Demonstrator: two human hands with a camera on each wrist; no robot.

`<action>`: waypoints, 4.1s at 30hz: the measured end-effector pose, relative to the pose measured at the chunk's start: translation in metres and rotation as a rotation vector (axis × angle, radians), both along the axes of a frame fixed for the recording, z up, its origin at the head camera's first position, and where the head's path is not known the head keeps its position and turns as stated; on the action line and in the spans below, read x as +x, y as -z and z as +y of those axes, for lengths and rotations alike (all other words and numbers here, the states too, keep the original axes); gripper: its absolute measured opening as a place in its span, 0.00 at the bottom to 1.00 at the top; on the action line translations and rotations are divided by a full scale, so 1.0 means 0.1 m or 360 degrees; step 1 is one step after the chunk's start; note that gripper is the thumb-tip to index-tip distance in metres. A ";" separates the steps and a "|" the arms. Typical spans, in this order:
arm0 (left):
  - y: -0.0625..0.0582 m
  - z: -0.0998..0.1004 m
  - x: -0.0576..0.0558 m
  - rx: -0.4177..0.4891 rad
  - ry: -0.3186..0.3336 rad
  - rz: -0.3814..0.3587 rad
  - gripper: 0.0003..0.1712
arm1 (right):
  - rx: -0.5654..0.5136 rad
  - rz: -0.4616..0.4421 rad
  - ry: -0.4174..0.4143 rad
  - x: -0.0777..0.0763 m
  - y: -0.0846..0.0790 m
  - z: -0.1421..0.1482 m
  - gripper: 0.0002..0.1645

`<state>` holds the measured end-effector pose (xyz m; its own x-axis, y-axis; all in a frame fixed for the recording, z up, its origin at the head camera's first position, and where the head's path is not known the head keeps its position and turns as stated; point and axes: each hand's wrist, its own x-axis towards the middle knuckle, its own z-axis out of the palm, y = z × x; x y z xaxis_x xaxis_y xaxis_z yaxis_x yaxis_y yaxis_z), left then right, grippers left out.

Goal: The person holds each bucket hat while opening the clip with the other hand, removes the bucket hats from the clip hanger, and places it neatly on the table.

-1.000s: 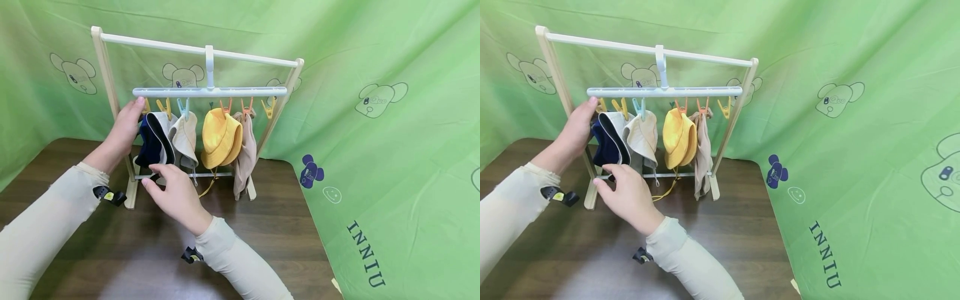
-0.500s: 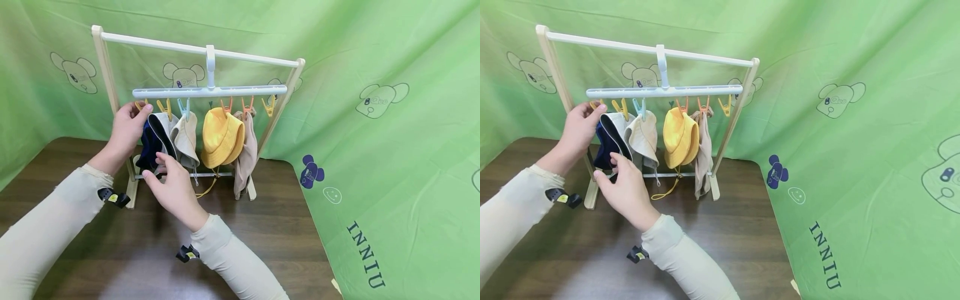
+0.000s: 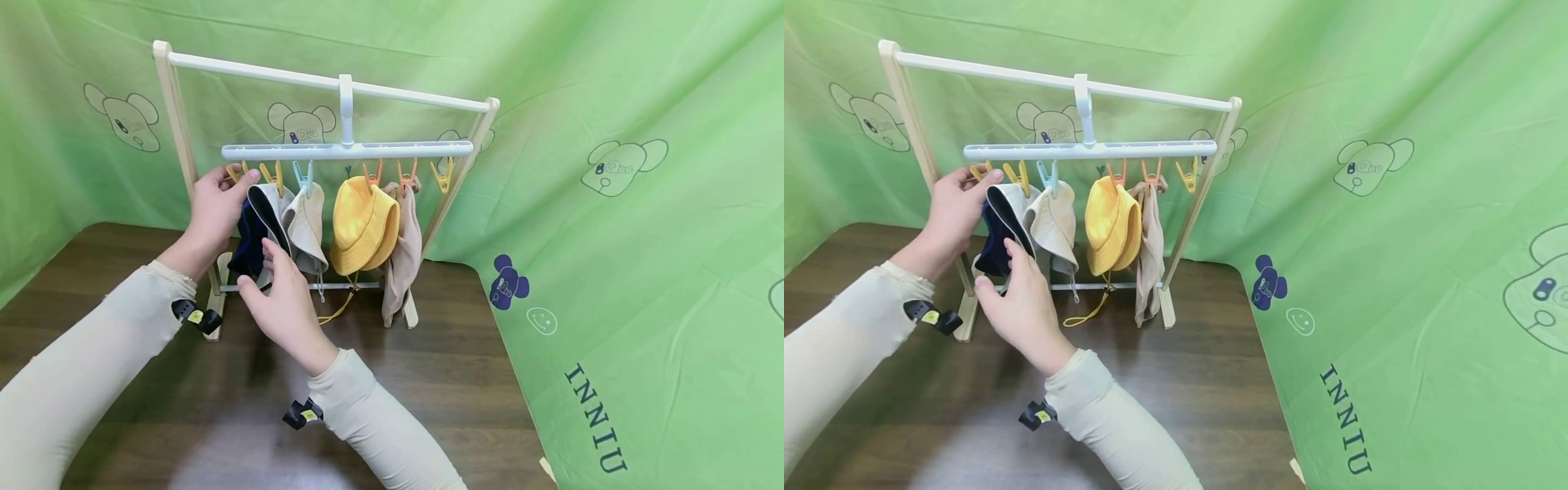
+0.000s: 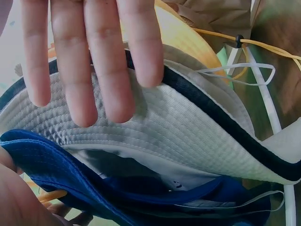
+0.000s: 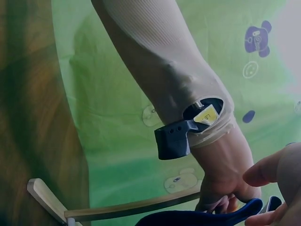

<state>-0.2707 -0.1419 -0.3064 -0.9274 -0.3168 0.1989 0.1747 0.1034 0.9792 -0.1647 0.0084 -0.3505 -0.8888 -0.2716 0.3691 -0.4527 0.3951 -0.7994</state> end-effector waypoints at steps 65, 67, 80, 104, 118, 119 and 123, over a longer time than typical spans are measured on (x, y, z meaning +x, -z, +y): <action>0.06 0.05 0.02 -0.0158 -0.0216 0.0113 0.22 | 0.0402 0.0129 0.0384 -0.55 0.46 -0.38 0.21; 0.05 0.05 0.02 -0.0146 -0.0213 0.0108 0.22 | 0.0359 0.0150 0.0401 -0.56 0.46 -0.38 0.14; 0.07 0.05 -0.06 -0.0161 -0.0237 0.0143 0.23 | 0.0203 0.0208 0.0393 -0.61 0.43 -0.31 0.10; 0.06 0.03 -0.02 -0.0194 -0.0235 0.0171 0.20 | 0.0331 0.0444 0.0518 -0.62 0.52 -0.24 0.12; 0.02 0.04 -0.04 -0.0184 -0.0208 0.0190 0.15 | 0.0348 0.0431 0.0550 -0.60 0.53 -0.20 0.15; 0.02 0.04 -0.04 -0.0184 -0.0209 0.0190 0.16 | 0.0346 0.0429 0.0551 -0.60 0.53 -0.20 0.15; 0.03 0.04 -0.04 -0.0172 -0.0206 0.0191 0.16 | 0.0356 0.0441 0.0554 -0.59 0.54 -0.19 0.15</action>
